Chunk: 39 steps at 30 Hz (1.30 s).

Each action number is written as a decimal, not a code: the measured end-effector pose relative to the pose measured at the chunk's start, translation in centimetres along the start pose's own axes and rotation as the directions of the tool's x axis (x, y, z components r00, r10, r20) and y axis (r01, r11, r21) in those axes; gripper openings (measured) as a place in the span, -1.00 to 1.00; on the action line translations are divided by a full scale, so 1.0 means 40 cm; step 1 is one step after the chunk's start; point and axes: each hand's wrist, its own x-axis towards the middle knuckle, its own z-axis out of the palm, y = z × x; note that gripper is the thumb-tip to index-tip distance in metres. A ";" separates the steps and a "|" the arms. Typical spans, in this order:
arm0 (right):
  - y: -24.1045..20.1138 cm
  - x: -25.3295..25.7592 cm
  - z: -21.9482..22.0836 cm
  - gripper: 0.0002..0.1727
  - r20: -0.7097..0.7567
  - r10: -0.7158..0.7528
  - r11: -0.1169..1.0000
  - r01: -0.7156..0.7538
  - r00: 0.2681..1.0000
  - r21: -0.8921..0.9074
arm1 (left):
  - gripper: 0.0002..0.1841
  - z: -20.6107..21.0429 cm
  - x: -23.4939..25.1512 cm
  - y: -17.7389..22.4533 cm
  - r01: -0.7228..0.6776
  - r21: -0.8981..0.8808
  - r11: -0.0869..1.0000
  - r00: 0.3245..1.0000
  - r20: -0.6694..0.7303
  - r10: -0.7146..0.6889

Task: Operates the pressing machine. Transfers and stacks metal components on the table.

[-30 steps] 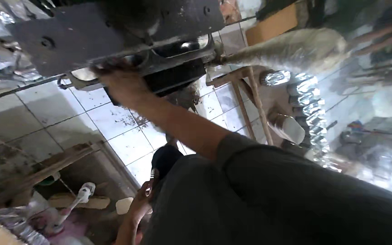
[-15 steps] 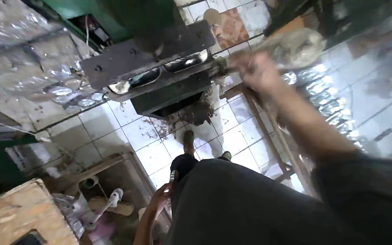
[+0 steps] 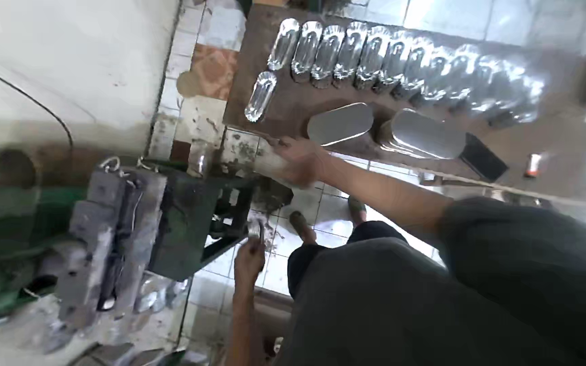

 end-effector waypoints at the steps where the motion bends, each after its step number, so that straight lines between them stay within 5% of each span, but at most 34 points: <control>1: 0.108 -0.075 0.060 -0.22 -0.013 0.030 0.998 -0.029 0.999 0.051 | -0.60 -0.030 0.066 0.083 -0.084 0.022 0.996 0.996 -0.015 0.084; 4: 0.372 -0.250 0.244 -0.20 0.003 0.276 0.947 -0.272 0.961 0.173 | -0.58 -0.089 0.257 0.320 -0.226 0.140 0.964 0.972 -0.034 0.233; 7: 0.482 -0.249 0.331 -0.31 0.169 0.628 0.727 -0.651 0.759 0.221 | -0.60 -0.115 0.474 0.511 -0.382 0.288 0.878 0.910 -0.047 0.411; 11: 0.585 -0.205 0.443 -0.10 0.075 0.830 0.519 -0.815 0.552 0.257 | -0.58 -0.104 0.706 0.706 -0.403 0.481 0.778 0.885 -0.012 0.466; 16: 0.703 -0.212 0.515 -0.16 0.121 0.872 0.422 -0.854 0.474 0.303 | -0.55 -0.032 0.823 0.755 -0.329 0.561 0.759 0.926 0.035 0.376; 23: 0.685 -0.226 0.486 -0.14 0.087 0.891 0.382 -0.839 0.446 0.389 | -0.71 -0.025 0.855 0.774 -0.201 0.482 0.853 0.965 -0.049 0.256; 27: 0.611 -0.242 0.384 -0.26 0.164 0.836 0.398 -0.784 0.524 0.476 | -0.77 -0.041 0.861 0.761 -0.213 0.430 0.877 0.953 -0.108 0.284; 30: 0.619 -0.274 0.390 -0.41 0.180 0.688 0.573 -0.678 0.704 0.461 | -0.74 -0.024 0.837 0.765 -0.242 0.459 0.855 0.947 -0.080 0.311; 32: 0.635 -0.336 0.371 -0.42 0.191 0.517 0.723 -0.546 0.834 0.423 | -0.61 -0.009 0.794 0.794 -0.228 0.544 0.807 0.960 -0.013 0.280; 34: 0.612 -0.449 0.303 -0.41 0.183 0.442 0.722 -0.470 0.878 0.508 | -0.40 0.017 0.708 0.845 -0.251 0.537 0.805 0.950 -0.022 0.311; 37: 0.562 -0.628 0.115 -0.55 0.067 0.403 0.679 -0.347 0.913 0.646 | -0.27 0.068 0.527 0.960 -0.466 0.430 0.773 0.859 0.013 0.511; 39: 0.520 -0.710 -0.007 -0.67 -0.209 0.370 0.744 -0.155 0.905 0.650 | -0.26 0.124 0.407 1.008 -0.663 0.441 0.605 0.728 0.192 0.659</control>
